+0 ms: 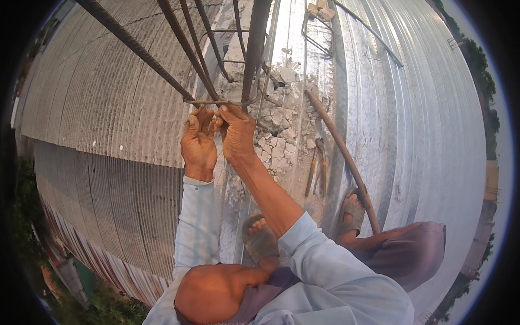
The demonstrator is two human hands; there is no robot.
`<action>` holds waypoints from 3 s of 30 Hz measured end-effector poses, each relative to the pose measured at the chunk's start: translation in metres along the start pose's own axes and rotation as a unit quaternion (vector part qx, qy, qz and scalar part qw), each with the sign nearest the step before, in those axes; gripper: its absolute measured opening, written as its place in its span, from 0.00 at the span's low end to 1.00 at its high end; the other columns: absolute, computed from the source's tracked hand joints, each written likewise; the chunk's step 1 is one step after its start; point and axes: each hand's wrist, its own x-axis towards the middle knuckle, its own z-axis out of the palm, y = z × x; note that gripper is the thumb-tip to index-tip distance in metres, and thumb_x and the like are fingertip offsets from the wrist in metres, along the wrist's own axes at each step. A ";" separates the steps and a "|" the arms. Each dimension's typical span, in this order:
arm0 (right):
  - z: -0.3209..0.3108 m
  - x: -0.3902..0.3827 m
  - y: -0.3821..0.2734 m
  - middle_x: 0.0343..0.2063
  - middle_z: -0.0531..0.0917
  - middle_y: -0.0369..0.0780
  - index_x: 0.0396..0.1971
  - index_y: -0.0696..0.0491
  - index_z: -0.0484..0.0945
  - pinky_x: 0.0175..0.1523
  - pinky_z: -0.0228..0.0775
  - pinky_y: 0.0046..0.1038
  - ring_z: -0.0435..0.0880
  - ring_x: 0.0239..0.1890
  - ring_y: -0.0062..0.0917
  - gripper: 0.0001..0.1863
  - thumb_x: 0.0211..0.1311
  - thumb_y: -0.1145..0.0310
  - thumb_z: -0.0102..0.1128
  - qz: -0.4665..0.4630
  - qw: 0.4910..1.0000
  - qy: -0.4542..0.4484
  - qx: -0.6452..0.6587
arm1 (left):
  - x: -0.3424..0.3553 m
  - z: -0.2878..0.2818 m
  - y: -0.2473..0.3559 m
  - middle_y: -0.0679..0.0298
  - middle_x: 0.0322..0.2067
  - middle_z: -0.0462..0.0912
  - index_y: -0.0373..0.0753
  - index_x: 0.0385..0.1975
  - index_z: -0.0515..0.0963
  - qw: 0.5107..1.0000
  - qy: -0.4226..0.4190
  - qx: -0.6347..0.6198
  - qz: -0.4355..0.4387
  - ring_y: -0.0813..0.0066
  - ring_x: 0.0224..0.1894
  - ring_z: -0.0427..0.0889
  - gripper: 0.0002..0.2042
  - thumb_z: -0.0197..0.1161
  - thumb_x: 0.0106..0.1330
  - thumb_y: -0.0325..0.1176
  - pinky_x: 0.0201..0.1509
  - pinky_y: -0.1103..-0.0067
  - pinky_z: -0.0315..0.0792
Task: The person works on a corrugated metal roof, using a hammer to break away concrete around exposed rebar. They then tie wire around the rebar to secure it.
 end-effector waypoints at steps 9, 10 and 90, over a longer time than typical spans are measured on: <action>0.010 -0.007 0.008 0.29 0.85 0.38 0.43 0.64 0.83 0.31 0.72 0.21 0.78 0.24 0.18 0.10 0.66 0.75 0.66 -0.079 0.988 0.072 -0.108 | -0.004 -0.018 -0.006 0.56 0.50 0.85 0.33 0.48 0.81 0.986 -0.056 0.100 0.124 0.65 0.54 0.83 0.09 0.61 0.75 0.30 0.60 0.72 0.75; 0.008 -0.006 0.010 0.29 0.84 0.38 0.43 0.63 0.83 0.31 0.72 0.21 0.77 0.24 0.17 0.09 0.66 0.75 0.67 -0.087 0.985 0.065 -0.135 | -0.008 -0.014 -0.005 0.56 0.49 0.85 0.33 0.46 0.81 0.961 -0.069 0.196 0.181 0.65 0.53 0.84 0.08 0.61 0.74 0.29 0.59 0.71 0.76; 0.018 -0.011 0.008 0.32 0.84 0.49 0.35 0.63 0.80 0.42 0.73 0.37 0.83 0.34 0.40 0.10 0.69 0.70 0.58 -0.181 0.882 0.045 -0.432 | -0.004 0.042 0.055 0.60 0.35 0.84 0.26 0.45 0.84 0.740 -0.154 0.612 0.233 0.73 0.38 0.82 0.14 0.60 0.74 0.33 0.45 0.76 0.74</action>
